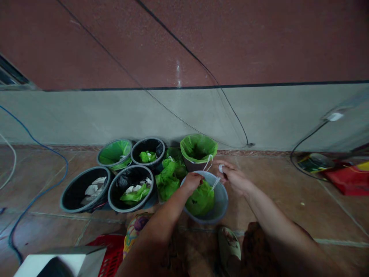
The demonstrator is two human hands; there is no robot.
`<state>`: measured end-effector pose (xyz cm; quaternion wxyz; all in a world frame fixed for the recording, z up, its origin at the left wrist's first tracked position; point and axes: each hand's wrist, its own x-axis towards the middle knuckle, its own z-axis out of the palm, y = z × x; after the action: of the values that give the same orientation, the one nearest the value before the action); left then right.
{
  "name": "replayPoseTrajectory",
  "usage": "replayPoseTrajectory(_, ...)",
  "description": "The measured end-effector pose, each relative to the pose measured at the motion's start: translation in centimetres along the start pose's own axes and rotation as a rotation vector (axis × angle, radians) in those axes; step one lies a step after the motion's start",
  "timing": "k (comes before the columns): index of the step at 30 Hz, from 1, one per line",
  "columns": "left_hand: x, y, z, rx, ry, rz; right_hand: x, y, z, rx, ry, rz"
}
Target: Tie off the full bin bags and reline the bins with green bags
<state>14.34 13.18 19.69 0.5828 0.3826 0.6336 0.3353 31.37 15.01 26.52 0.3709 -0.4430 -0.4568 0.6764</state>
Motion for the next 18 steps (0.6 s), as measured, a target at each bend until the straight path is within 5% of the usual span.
replayPoseTrajectory(4, -1.1, -0.3, 0.9, 0.042, -0.34, 0.136, -0.1, -0.2, 2.1, 0.156, -0.157, 0.054)
replayPoseTrajectory(8, -1.3, -0.5, 0.8, 0.102, -0.533, 0.155, 1.7, -0.1, 1.6, 0.257, -0.013, 0.101)
replayPoseTrajectory(14, -0.9, 0.0, -1.0, 0.078, -0.535, 0.2, 3.3, 0.2, -0.7, 0.211, 0.193, 0.095)
replayPoseTrajectory(18, -0.4, -0.4, -1.0, 0.065, -0.409, 0.227, 2.8, 1.1, -1.0, -0.007, 0.275, 0.091)
